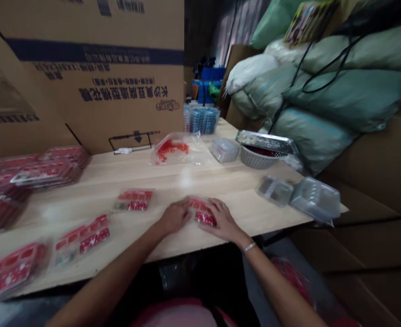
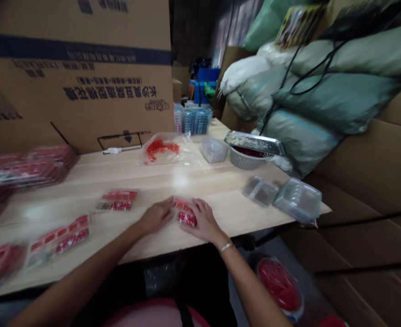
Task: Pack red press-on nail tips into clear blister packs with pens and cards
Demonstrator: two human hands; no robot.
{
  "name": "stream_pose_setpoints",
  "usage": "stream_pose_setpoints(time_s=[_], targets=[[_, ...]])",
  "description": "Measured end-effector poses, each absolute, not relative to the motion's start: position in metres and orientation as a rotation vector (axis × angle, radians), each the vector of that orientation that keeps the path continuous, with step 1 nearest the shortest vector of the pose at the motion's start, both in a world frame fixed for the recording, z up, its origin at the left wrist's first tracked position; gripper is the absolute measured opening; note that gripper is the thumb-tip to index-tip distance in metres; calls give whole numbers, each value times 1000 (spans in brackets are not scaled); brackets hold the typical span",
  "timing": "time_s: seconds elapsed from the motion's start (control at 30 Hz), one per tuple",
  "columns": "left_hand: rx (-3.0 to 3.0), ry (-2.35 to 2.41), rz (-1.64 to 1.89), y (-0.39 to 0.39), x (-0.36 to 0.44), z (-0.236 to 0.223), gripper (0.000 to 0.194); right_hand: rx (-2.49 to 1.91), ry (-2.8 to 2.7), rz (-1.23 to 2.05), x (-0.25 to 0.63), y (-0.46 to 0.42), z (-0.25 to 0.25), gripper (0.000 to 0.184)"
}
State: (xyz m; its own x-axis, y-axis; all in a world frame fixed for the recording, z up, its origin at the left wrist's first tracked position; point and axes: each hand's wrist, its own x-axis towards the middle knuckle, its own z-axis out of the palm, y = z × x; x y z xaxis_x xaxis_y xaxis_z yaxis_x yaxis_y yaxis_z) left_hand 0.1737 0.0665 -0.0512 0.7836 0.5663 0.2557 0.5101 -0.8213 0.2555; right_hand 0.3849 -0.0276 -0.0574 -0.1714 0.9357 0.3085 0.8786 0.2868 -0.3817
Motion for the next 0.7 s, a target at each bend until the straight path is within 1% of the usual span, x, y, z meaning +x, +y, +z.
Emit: stream_pose_setpoints(time_s=[0.1, 0.23, 0.37, 0.43, 0.53, 0.7], targets=[[2769, 880, 448, 60, 171, -51, 52, -1611, -2064, 130, 386, -28, -62, 69], [2829, 803, 376, 46, 165, -51, 56, -1645, -2039, 141, 385, -27, -60, 72], [2920, 778, 550, 44, 159, -57, 64, -1649, -2063, 182, 389, -24, -55, 78], [2979, 660, 553, 49, 157, -63, 61, -1599, -2123, 264, 397, -22, -54, 78], [3039, 617, 545, 55, 158, -67, 60, -1525, -2075, 344, 412, -22, -57, 66], [3090, 639, 511, 53, 161, -57, 55, -1445, -1789, 282, 424, -24, -66, 41]])
